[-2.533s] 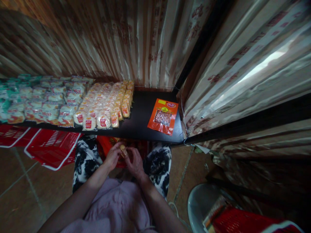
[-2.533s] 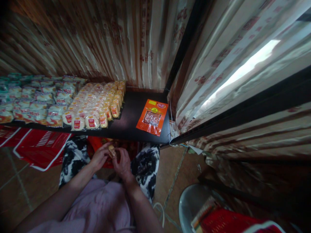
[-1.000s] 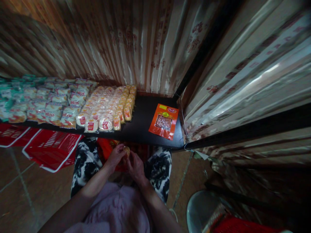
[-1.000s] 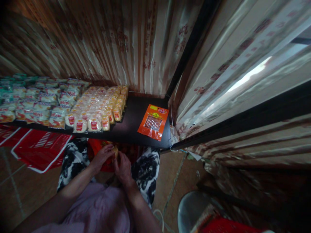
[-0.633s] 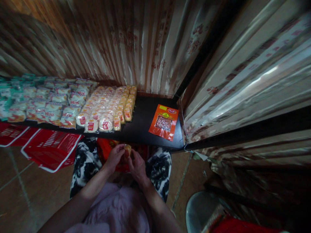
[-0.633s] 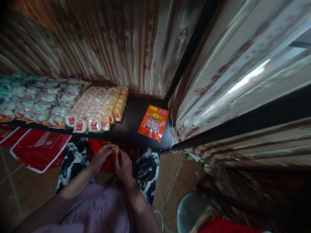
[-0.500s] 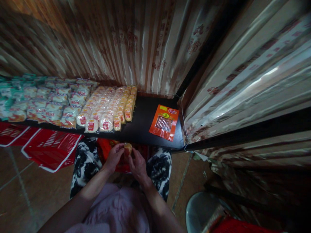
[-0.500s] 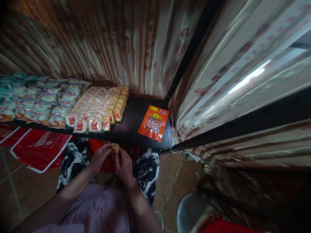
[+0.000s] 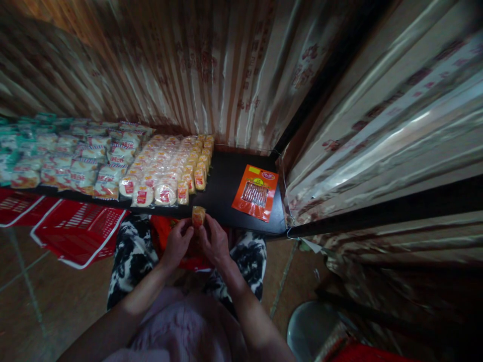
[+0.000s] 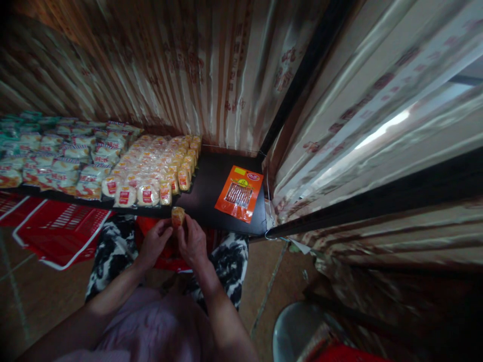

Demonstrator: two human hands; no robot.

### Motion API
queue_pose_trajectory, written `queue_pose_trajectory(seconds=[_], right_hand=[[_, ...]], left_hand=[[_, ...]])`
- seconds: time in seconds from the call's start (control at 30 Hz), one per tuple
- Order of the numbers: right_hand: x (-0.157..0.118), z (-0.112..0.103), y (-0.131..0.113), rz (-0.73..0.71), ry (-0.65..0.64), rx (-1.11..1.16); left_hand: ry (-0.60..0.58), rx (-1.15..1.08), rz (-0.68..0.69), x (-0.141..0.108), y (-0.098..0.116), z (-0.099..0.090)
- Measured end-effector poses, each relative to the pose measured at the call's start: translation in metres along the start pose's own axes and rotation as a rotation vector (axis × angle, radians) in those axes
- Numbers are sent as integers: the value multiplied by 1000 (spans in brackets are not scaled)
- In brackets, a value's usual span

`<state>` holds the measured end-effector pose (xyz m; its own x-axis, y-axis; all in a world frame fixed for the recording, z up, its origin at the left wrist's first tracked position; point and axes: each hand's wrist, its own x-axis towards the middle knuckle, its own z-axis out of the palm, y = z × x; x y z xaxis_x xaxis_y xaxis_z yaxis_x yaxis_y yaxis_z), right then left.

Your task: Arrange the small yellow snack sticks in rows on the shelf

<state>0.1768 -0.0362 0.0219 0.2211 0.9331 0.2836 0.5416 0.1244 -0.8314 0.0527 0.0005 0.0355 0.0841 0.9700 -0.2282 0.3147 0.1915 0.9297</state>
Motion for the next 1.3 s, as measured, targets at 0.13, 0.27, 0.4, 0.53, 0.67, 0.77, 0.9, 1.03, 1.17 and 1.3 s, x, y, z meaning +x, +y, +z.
queue_pose_trajectory(seconds=[0.13,0.27,0.4,0.53,0.67,0.77,0.9,1.03,1.17,1.3], right_hand=[[11,1,2,12,-17,-31],[17,3,4,21,-16,-68],[20,3,4,43,-21,-87],[27,-1,0,68,-32,-111],[37,-5,-2,80,-27,-125],[43,-3,1,77,1,-124],[48,4,9,65,66,-118],[55,9,14,36,101,-103],[64,13,19,22,126,-111],[72,18,21,18,144,-111]], left_hand=[[11,11,36,6,0,2],[18,-11,15,12,-1,4],[26,-50,-1,15,-1,5],[24,-30,10,17,0,5],[39,-1,30,24,2,6],[62,7,58,31,5,7],[64,71,112,38,12,12],[84,69,154,42,16,16],[59,8,205,42,14,19],[55,21,241,42,10,19]])
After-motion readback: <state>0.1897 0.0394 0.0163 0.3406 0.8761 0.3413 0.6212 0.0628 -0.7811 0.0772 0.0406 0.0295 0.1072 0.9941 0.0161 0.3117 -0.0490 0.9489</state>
